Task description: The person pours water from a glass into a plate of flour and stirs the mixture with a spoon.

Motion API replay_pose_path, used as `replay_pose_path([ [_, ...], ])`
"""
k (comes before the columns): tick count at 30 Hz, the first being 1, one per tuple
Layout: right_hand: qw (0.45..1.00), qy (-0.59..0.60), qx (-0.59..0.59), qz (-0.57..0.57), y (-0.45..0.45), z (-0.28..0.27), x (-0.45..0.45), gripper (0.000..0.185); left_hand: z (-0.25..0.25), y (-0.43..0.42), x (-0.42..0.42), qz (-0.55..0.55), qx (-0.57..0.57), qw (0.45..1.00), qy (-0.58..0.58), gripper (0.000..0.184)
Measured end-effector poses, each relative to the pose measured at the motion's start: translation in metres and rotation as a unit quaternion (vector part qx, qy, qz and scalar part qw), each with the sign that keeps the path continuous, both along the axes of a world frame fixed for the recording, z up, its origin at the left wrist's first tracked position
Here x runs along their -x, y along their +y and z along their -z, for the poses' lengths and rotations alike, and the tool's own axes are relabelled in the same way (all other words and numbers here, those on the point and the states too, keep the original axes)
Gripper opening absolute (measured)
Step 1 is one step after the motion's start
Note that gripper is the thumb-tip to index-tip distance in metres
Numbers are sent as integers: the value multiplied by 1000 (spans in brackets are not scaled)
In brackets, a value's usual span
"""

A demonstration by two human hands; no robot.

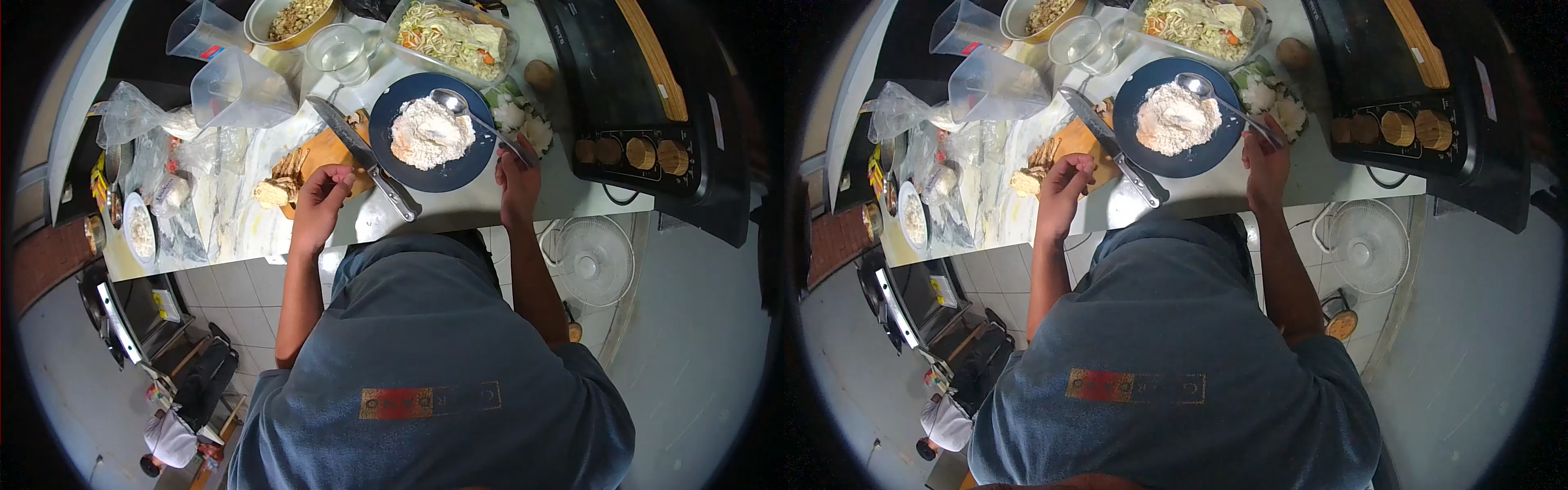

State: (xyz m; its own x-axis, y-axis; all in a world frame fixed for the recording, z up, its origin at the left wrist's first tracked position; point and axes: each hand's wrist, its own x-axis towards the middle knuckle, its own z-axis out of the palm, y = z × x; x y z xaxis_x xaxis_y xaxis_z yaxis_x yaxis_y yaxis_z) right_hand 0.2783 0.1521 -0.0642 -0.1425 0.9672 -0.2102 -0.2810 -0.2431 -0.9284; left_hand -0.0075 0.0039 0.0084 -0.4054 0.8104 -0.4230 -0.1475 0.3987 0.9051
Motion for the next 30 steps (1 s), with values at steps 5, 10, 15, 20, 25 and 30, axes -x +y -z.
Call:
replay_pose_path([
  [5, 957, -266, -84, 78, -16, -17, -8, 53, -3, 0, 12, -19, -14, 1000, 12, 18],
  [10, 919, -350, -155, 97, -8, -20, -15, 51, -6, 10, 33, -26, -27, 998, 57, 19],
  [15, 907, -351, -203, 112, 10, -29, -13, 44, -1, 71, 56, -5, -89, 976, 197, 45],
  [20, 879, -400, -239, 102, 7, -38, -24, 38, 24, 148, 75, 18, -95, 951, 295, 79],
  [25, 887, -392, -212, 124, -9, -47, -38, 36, 40, 174, 72, -1, -213, 946, 243, 83],
  [30, 890, -389, -189, 145, -16, -39, -48, 34, 34, 177, 69, 18, -280, 923, 265, 78],
])
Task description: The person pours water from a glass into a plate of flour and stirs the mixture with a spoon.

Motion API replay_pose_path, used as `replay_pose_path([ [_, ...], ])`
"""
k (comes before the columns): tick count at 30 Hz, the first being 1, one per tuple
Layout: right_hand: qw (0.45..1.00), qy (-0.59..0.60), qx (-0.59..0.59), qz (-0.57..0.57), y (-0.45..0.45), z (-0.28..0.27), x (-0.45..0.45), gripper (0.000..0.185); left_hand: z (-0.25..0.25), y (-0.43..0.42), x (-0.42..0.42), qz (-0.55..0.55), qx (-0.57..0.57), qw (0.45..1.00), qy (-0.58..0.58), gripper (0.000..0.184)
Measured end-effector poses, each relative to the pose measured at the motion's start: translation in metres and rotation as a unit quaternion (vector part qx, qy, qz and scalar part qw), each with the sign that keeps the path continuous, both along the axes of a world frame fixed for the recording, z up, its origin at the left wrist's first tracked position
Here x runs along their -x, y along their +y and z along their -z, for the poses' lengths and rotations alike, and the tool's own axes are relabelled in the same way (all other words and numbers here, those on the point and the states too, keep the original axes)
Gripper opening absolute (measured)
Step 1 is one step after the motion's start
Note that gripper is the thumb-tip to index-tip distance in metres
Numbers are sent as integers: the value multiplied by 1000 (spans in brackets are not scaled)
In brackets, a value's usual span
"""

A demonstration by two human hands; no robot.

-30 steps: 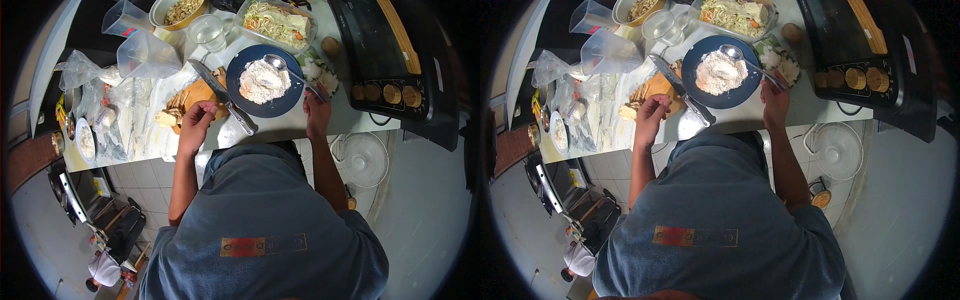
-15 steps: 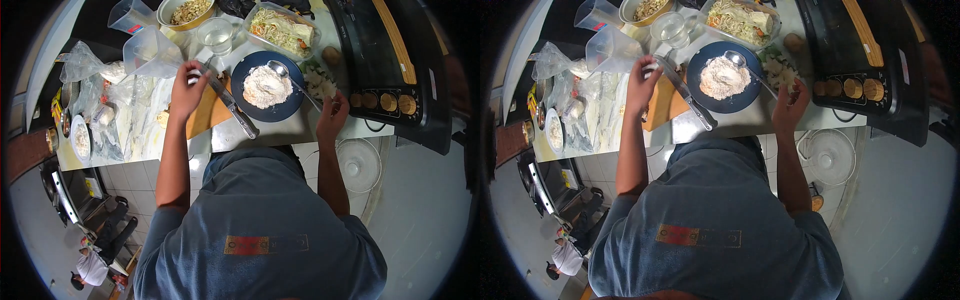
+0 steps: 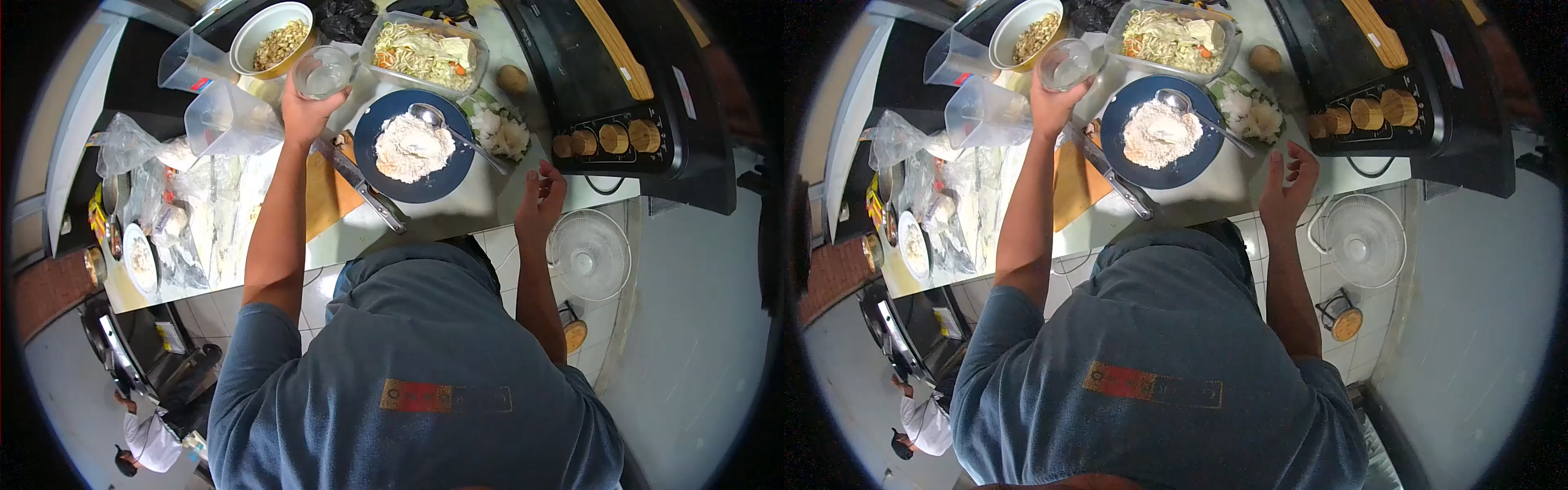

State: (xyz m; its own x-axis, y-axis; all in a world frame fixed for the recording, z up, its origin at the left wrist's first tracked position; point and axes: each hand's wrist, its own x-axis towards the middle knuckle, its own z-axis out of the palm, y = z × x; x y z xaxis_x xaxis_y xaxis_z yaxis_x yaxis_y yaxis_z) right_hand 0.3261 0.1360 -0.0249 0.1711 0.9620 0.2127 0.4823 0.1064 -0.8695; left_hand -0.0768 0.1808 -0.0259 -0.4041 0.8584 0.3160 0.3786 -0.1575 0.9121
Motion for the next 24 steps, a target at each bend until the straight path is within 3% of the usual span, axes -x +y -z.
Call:
replay_pose_path([
  [5, 1000, 21, 4, 5, 5, 0, 0, 33, -37, -14, -17, 61, -15, 998, -16, 81],
  [13, 1000, 15, -6, -6, 19, 3, 3, 31, -65, -37, -38, 86, 32, 981, 171, 87],
  [24, 1000, 6, 0, -14, 23, -1, 3, 28, -77, -51, -53, 121, 63, 965, 226, 85],
])
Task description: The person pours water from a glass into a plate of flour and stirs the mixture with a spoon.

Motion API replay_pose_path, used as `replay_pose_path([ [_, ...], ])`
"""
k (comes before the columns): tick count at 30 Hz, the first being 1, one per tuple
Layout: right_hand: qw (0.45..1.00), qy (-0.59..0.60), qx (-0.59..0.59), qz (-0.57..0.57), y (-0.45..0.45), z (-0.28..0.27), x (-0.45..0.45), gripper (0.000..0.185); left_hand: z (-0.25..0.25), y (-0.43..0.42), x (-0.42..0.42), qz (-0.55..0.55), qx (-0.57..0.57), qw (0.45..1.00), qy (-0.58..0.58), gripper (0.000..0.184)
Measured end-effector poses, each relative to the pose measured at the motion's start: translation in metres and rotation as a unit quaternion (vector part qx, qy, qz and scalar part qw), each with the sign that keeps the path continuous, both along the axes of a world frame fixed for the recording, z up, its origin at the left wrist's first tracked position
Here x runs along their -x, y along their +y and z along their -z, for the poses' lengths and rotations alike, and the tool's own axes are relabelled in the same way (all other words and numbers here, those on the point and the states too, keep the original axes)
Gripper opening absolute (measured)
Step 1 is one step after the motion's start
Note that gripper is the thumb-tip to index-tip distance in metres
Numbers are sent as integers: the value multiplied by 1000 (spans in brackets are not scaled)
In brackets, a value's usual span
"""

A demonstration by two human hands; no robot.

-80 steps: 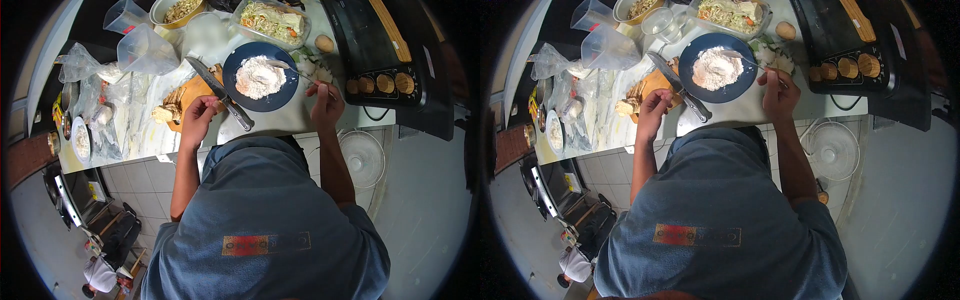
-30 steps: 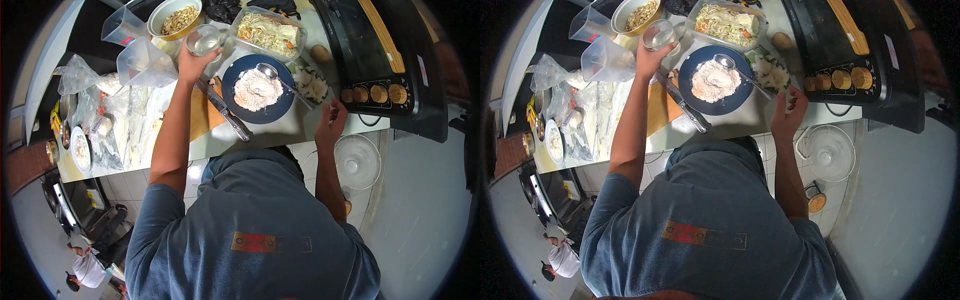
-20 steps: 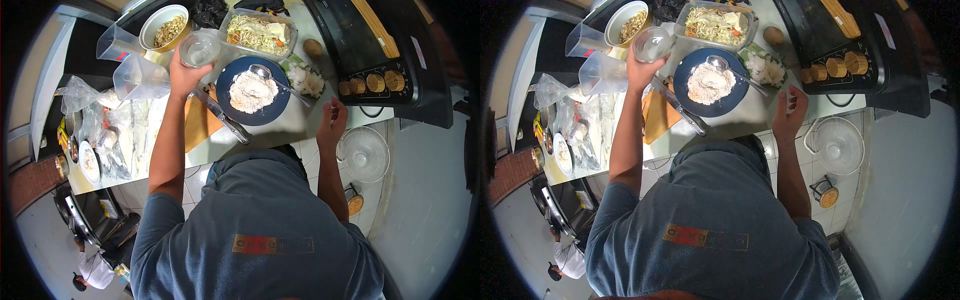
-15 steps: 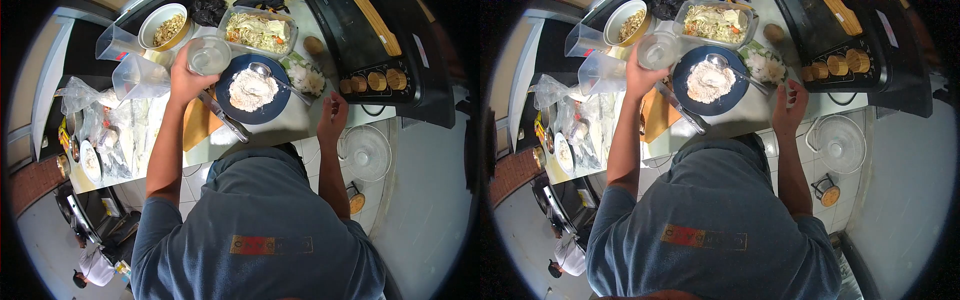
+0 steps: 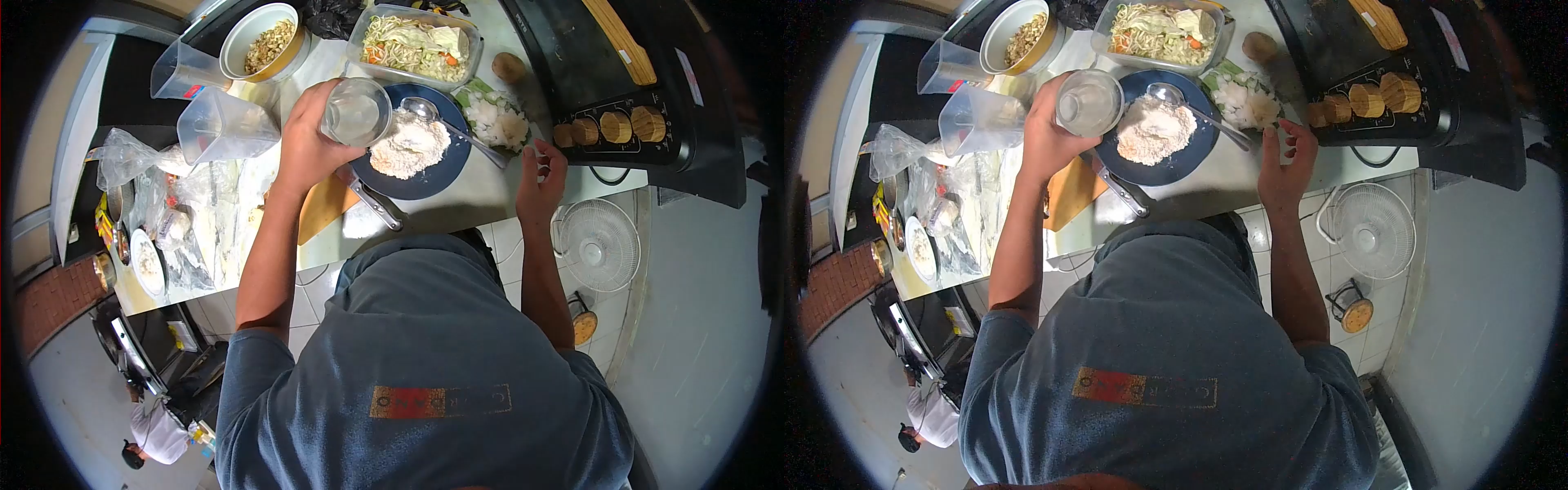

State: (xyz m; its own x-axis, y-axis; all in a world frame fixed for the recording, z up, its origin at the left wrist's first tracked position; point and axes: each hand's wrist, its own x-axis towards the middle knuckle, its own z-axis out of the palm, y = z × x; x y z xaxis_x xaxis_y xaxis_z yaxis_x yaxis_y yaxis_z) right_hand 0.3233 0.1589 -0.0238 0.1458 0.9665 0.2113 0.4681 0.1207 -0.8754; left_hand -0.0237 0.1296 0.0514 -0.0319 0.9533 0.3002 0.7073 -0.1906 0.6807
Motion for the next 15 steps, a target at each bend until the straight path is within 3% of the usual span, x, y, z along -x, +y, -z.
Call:
replay_pose_path([
  [15, 1000, 0, -9, 5, -2, 5, -4, 36, -3, -5, -20, 13, -27, 995, 90, 79],
])
